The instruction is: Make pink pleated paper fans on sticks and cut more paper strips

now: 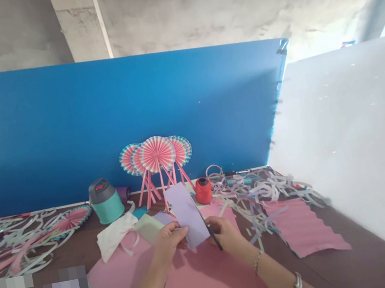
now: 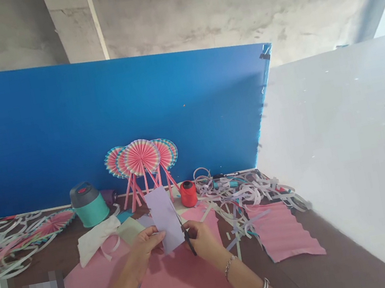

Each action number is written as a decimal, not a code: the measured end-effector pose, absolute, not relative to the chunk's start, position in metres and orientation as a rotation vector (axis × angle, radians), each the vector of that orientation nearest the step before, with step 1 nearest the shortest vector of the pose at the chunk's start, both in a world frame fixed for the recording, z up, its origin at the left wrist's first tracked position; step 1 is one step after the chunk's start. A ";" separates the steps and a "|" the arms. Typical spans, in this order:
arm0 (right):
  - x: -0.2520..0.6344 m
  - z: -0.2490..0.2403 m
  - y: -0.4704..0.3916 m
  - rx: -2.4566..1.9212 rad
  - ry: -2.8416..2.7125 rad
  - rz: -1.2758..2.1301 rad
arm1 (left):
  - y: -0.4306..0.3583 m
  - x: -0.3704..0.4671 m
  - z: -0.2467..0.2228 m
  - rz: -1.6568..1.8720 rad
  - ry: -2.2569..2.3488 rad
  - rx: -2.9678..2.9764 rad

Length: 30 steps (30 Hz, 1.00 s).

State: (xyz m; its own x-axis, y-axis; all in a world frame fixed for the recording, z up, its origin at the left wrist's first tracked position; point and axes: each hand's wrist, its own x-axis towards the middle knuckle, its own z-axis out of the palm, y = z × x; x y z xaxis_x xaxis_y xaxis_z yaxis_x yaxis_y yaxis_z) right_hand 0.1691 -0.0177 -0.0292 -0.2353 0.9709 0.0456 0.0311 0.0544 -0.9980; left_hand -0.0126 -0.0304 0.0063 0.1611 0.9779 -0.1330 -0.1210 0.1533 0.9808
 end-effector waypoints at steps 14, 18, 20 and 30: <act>0.165 -0.015 -0.024 -1.234 -1.435 1.252 | -0.029 -0.013 0.004 1.056 1.084 1.072; 0.166 -0.016 -0.024 -1.268 -1.420 1.236 | -0.028 -0.015 0.003 1.061 1.083 1.077; 0.166 -0.017 -0.024 -1.264 -1.414 1.248 | -0.029 -0.014 0.003 1.058 1.083 1.084; 0.167 -0.019 -0.024 -1.155 -1.456 1.216 | -0.029 -0.010 0.000 1.038 1.053 1.085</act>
State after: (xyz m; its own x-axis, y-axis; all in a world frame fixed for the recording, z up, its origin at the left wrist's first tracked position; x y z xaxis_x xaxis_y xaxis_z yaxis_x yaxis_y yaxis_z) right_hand 0.1669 -0.0236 -0.0191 -0.1711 0.9831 0.0647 0.1117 0.0846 -0.9901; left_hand -0.0104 -0.0289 0.0004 0.1804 0.9747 -0.1323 -0.1185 0.1550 0.9808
